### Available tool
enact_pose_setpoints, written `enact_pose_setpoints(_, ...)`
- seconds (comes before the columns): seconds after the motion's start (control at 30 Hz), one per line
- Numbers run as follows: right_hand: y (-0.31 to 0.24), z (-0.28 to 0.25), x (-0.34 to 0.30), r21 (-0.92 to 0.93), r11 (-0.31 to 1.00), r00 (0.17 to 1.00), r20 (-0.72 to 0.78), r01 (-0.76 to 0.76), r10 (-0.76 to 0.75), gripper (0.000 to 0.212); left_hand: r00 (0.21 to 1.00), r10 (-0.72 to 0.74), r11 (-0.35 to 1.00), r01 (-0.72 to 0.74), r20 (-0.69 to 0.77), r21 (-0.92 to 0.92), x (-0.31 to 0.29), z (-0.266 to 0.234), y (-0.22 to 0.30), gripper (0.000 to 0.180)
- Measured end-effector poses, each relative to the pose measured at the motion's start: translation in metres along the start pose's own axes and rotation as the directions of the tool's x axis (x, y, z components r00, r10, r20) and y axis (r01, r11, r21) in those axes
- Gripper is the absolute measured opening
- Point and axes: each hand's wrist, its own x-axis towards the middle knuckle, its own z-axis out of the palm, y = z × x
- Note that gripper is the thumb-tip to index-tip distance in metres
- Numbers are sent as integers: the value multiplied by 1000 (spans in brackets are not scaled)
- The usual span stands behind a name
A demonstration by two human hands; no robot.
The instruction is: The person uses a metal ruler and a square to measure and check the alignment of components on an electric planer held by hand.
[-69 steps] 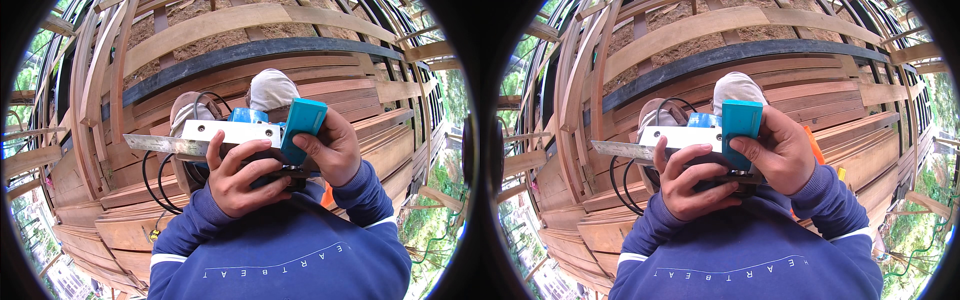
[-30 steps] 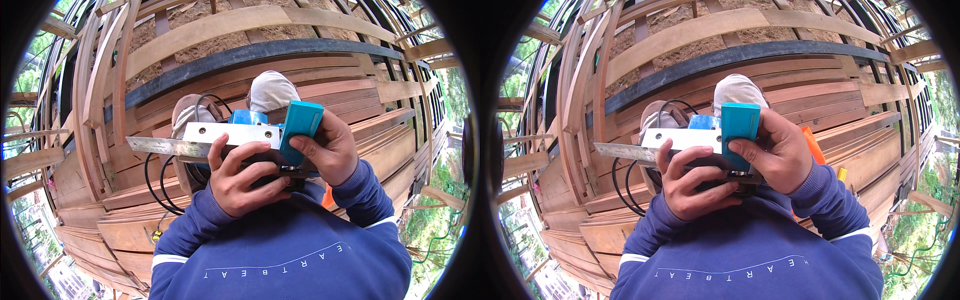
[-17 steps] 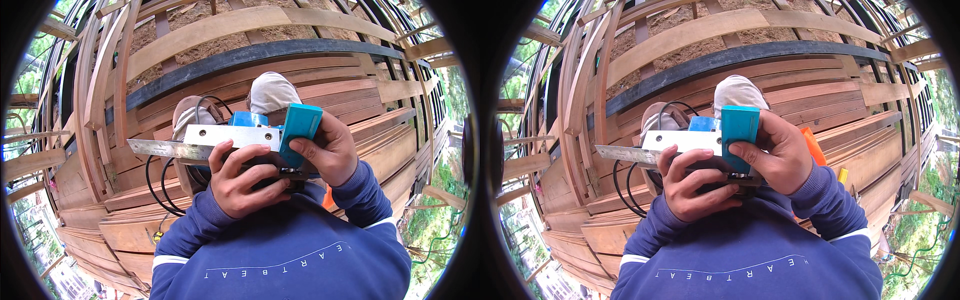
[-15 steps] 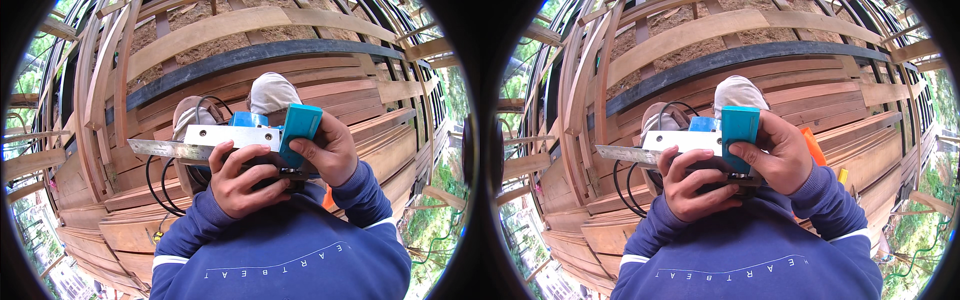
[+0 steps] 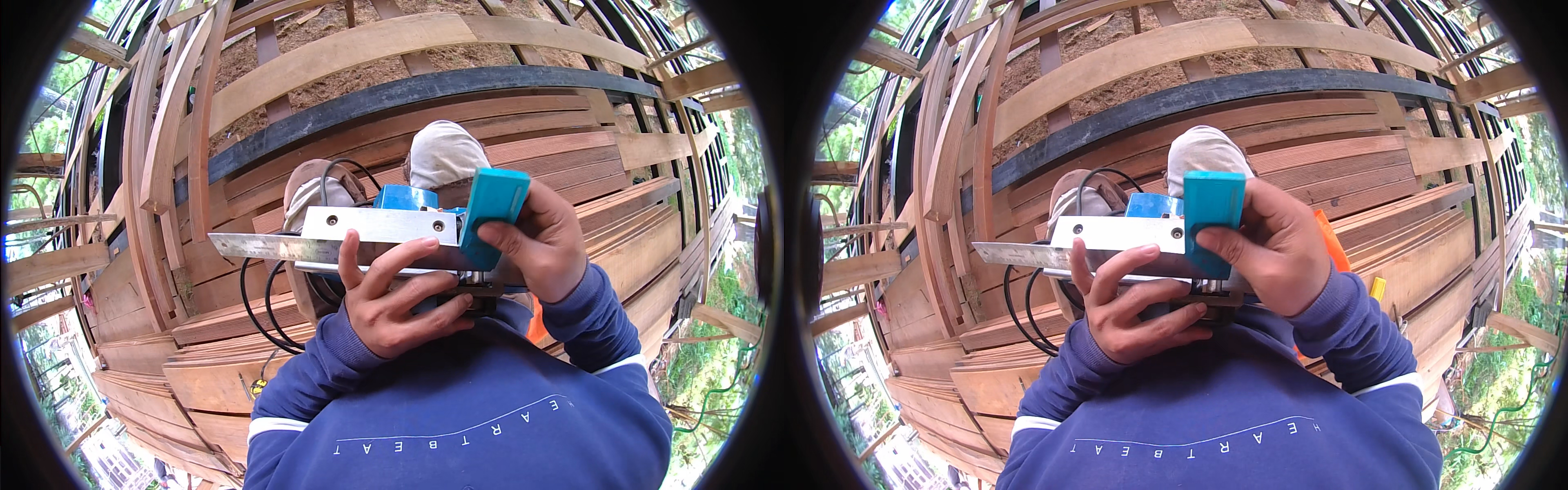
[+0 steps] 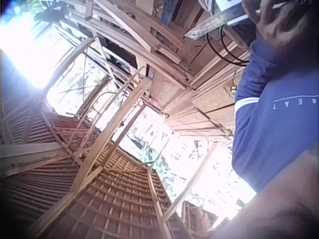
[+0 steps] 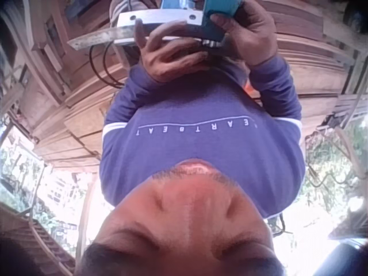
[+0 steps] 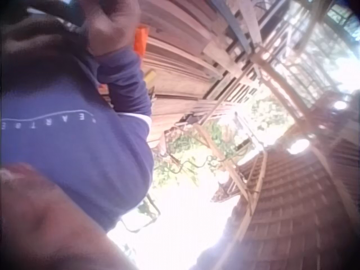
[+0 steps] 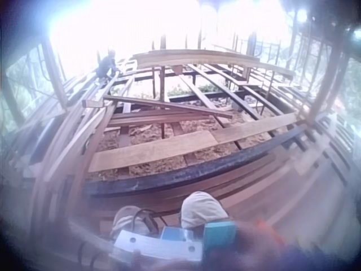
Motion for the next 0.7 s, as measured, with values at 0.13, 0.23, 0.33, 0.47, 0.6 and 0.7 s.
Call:
enact_pose_setpoints(0.13, -6, -5, 17, 90, 976, 979, -56, 201, -196, 33, 999, -52, 997, 52, 3, -53, 1, 0, 2, 28)
enact_pose_setpoints(0.23, -9, -14, 32, -70, 984, 985, -50, 163, -167, 35, 999, -32, 997, 34, 26, -75, 2, 0, -1, 28)
enact_pose_setpoints(0.33, 0, -16, 45, -96, 984, 987, -45, 152, -156, 33, 1000, -9, 995, 12, 30, -100, 3, 3, -4, 32)
enact_pose_setpoints(0.47, 9, -11, 48, -39, 995, 996, -19, 92, -93, 33, 999, 2, 992, 2, 32, -125, 1, 4, -6, 31)
enact_pose_setpoints(0.6, 13, -9, 47, -11, 997, 997, -27, 77, -77, 33, 999, 15, 994, -11, 37, -108, 0, 5, -6, 27)
enact_pose_setpoints(0.7, 11, -10, 47, -31, 999, 999, -27, 45, -45, 34, 999, 29, 994, -24, 45, -103, 1, 5, -6, 25)
